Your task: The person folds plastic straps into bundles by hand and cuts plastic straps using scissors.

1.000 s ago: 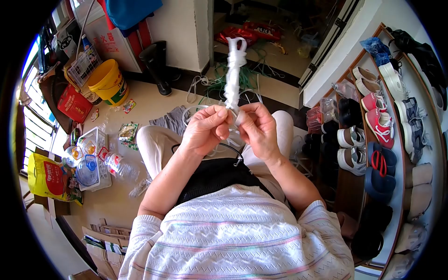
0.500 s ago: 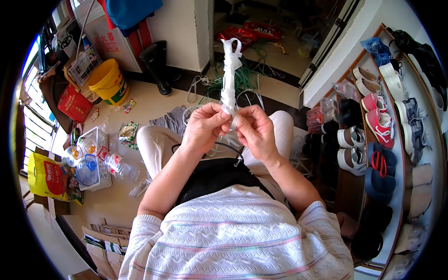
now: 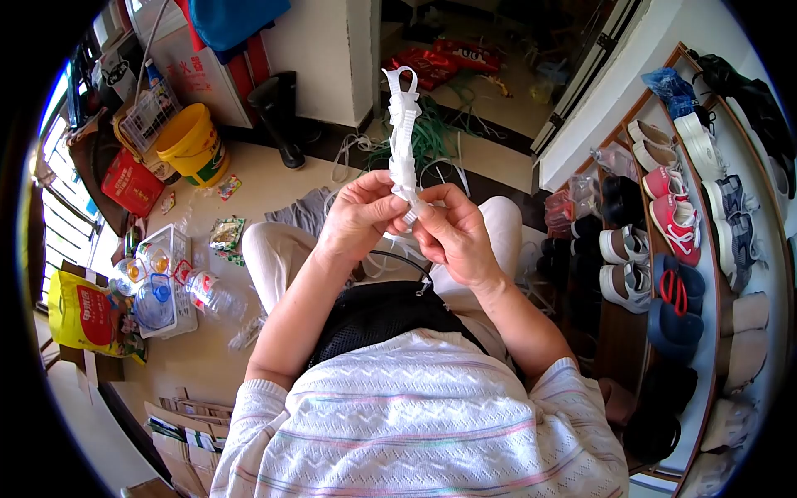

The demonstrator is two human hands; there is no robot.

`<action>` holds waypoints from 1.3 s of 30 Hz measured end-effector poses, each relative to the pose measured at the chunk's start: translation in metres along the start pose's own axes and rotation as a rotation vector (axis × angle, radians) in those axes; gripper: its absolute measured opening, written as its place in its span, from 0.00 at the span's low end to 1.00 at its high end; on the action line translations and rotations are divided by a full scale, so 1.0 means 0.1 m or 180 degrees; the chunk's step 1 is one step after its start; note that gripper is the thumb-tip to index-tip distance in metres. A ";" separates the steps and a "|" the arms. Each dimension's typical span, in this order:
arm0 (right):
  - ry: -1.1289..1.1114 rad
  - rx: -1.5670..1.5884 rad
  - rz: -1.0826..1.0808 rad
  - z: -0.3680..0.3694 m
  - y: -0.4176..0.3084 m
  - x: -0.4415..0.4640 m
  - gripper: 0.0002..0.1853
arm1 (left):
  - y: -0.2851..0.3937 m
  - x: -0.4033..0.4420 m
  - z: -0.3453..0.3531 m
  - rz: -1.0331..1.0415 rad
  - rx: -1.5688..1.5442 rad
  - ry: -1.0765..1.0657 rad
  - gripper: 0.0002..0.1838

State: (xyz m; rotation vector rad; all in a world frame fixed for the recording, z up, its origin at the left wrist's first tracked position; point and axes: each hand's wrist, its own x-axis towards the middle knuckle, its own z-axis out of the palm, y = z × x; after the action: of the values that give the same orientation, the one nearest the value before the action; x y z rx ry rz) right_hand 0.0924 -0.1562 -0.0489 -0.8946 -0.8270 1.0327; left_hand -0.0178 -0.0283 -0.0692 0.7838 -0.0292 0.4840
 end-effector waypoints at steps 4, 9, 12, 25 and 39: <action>-0.0138 0.0039 0.0135 -0.02 0.07 0.01 0.10 | 0.05 -0.01 0.05 0.0003 0.0097 0.0007 0.13; -0.0398 -0.0389 0.0179 -0.07 0.14 0.04 0.11 | 0.13 -0.04 -0.02 -0.0185 0.0414 0.0155 0.15; -0.0428 -0.0621 0.0018 -0.05 0.14 0.09 0.13 | 0.14 -0.05 -0.05 -0.0016 0.0464 0.0372 0.14; -0.0217 -0.2440 -0.0584 -0.21 0.09 0.09 0.22 | 0.30 -0.11 -0.18 0.0477 0.0717 0.1108 0.11; 0.0124 -0.2632 0.1157 -0.98 0.88 0.31 0.14 | 0.80 -1.45 -1.49 0.1602 0.0416 0.2287 0.16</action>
State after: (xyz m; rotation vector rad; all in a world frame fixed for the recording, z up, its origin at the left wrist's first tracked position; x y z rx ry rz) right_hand 0.1581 -0.1261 -0.1633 -1.8110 -1.1044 0.9733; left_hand -0.2040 0.0633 -0.1509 0.6898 0.4868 1.2345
